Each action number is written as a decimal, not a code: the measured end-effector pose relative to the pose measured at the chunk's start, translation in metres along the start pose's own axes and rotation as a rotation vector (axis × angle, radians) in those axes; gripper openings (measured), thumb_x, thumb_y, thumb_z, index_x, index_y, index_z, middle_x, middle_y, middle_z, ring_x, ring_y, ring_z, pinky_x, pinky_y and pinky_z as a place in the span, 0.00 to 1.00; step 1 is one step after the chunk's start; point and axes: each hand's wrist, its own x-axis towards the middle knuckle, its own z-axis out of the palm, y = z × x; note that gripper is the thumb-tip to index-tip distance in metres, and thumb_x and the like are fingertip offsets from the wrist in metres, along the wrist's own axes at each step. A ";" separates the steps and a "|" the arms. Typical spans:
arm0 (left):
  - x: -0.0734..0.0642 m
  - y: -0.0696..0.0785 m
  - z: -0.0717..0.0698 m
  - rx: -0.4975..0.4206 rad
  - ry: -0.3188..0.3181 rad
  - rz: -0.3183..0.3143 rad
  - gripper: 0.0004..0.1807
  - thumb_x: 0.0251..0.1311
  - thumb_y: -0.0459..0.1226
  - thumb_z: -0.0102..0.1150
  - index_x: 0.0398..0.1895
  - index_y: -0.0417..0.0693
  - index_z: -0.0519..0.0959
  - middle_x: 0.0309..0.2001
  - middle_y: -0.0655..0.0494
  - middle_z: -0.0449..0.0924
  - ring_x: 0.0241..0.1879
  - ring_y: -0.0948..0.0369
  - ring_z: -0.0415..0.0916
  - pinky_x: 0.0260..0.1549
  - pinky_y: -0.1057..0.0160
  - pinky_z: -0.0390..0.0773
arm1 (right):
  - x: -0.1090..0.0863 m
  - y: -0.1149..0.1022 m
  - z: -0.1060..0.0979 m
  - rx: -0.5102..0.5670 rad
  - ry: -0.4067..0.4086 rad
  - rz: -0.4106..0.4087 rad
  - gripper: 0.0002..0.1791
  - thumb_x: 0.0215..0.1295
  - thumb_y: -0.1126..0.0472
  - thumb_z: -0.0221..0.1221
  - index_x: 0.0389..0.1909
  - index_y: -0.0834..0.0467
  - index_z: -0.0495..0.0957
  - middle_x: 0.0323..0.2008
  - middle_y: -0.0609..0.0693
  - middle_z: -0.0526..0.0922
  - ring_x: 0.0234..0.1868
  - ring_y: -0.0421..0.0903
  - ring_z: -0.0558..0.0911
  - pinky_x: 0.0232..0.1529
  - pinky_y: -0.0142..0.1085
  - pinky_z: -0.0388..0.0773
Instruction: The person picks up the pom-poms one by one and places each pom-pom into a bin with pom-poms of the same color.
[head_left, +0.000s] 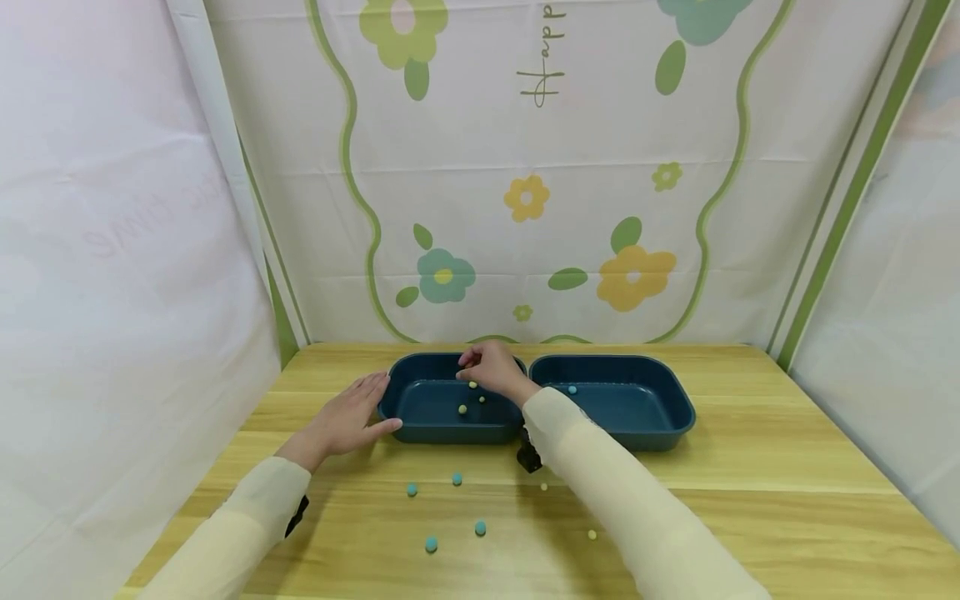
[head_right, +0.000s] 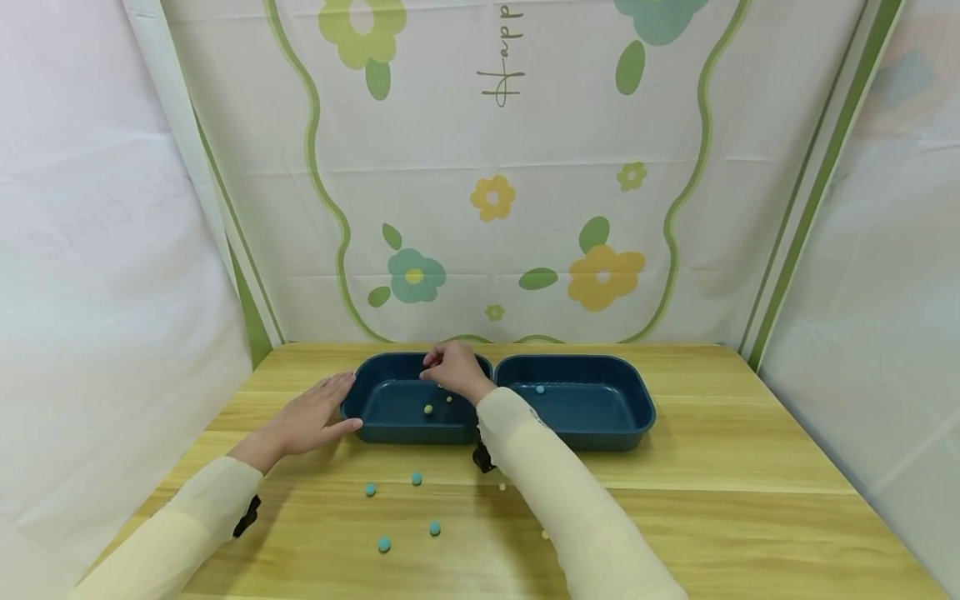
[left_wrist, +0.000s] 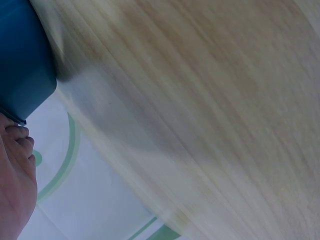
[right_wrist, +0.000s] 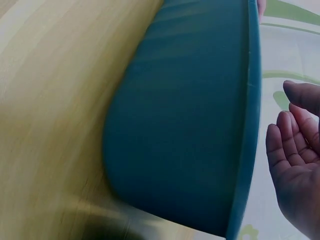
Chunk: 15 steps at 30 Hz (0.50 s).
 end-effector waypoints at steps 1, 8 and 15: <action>0.000 0.000 0.000 -0.001 0.000 0.000 0.49 0.68 0.62 0.44 0.74 0.30 0.51 0.74 0.36 0.49 0.73 0.43 0.46 0.70 0.46 0.47 | 0.000 0.000 0.000 -0.001 -0.002 -0.001 0.09 0.60 0.64 0.68 0.39 0.63 0.83 0.32 0.48 0.81 0.31 0.44 0.79 0.35 0.36 0.79; 0.001 -0.002 -0.001 0.012 0.000 0.003 0.49 0.68 0.62 0.44 0.73 0.30 0.51 0.73 0.36 0.50 0.73 0.43 0.46 0.70 0.46 0.47 | 0.003 -0.007 -0.009 0.003 -0.016 -0.004 0.09 0.61 0.64 0.66 0.40 0.64 0.82 0.32 0.49 0.81 0.32 0.44 0.79 0.35 0.35 0.79; 0.001 -0.002 0.000 0.008 -0.008 -0.002 0.49 0.68 0.63 0.44 0.74 0.30 0.51 0.74 0.36 0.49 0.73 0.43 0.46 0.70 0.46 0.47 | 0.001 -0.018 -0.021 0.022 -0.046 -0.043 0.11 0.61 0.65 0.66 0.43 0.66 0.81 0.33 0.50 0.81 0.34 0.45 0.79 0.36 0.36 0.79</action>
